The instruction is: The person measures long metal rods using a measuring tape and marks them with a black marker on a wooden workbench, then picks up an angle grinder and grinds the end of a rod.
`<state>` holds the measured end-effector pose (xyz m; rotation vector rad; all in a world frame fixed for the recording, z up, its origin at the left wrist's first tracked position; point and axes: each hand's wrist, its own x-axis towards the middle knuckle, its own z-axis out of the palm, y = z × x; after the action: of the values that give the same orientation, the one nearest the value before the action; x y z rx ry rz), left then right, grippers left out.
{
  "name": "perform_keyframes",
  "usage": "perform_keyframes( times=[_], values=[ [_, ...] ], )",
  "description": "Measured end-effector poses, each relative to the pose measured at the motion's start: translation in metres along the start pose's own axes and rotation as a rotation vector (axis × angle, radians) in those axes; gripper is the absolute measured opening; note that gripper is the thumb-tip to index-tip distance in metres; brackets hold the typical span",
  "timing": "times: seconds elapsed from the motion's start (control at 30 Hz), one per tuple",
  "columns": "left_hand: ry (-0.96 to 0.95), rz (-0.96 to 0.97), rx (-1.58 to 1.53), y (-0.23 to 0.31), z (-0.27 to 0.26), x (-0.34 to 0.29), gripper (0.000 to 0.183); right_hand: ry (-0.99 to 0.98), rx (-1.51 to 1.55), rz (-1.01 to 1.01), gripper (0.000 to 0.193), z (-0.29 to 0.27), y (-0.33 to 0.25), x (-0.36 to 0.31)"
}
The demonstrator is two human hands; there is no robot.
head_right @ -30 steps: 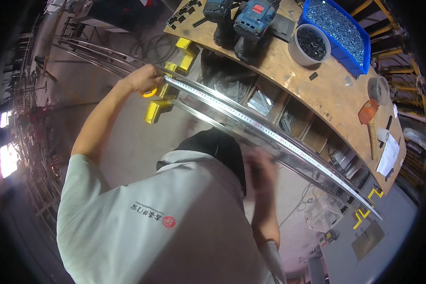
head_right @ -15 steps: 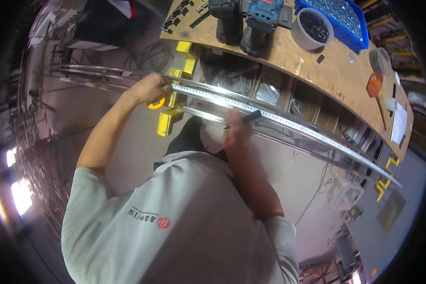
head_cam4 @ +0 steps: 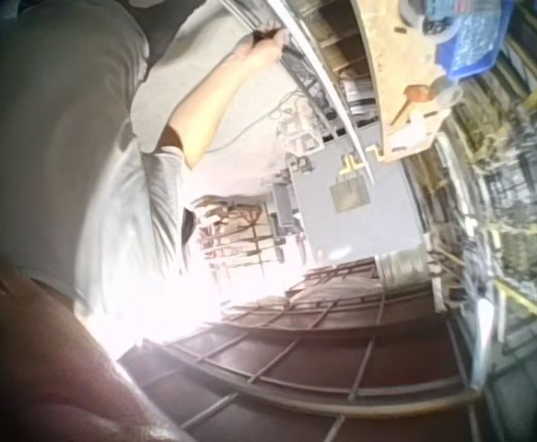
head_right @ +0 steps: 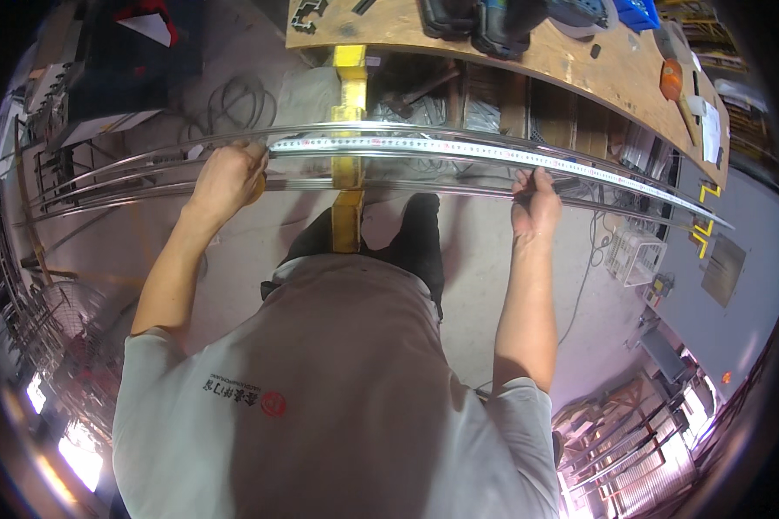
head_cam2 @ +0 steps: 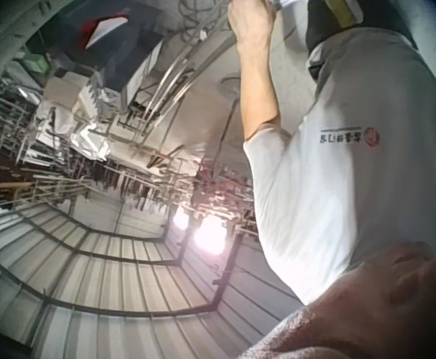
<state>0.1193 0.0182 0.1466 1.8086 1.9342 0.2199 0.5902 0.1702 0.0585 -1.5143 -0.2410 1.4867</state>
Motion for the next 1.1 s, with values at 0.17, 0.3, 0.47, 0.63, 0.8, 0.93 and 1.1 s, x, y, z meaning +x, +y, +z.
perform_keyframes(
  times=[0.17, 0.3, 0.47, 0.63, 0.8, 0.93, 1.1],
  values=[
    [0.079, 0.101, 0.086, -0.017, 0.018, -0.009, 0.010, -0.012, -0.059, 0.021, 0.007, 0.007, -0.004, -0.006],
    [0.098, 0.110, 0.117, -0.028, 0.031, -0.009, 0.012, 0.034, -0.204, -0.060, 0.017, 0.013, -0.004, -0.028],
    [0.128, 0.105, 0.089, -0.029, 0.035, -0.012, 0.009, 0.008, -0.674, -0.550, 0.037, 0.080, 0.039, -0.131],
    [0.114, 0.086, 0.020, -0.030, 0.030, -0.016, 0.008, -0.550, -0.681, -0.476, 0.015, 0.138, 0.090, -0.167],
    [0.081, 0.070, 0.028, -0.031, 0.034, -0.015, 0.006, -0.579, -0.906, -0.664, 0.022, 0.176, 0.120, -0.169],
    [0.030, 0.104, 0.092, -0.032, 0.034, -0.017, 0.011, -0.611, -1.052, -0.980, 0.024, 0.178, 0.135, -0.165],
    [0.150, 0.230, 0.407, -0.032, 0.040, -0.022, 0.018, -0.648, -1.018, -1.163, 0.024, 0.176, 0.147, -0.160]
  ],
)
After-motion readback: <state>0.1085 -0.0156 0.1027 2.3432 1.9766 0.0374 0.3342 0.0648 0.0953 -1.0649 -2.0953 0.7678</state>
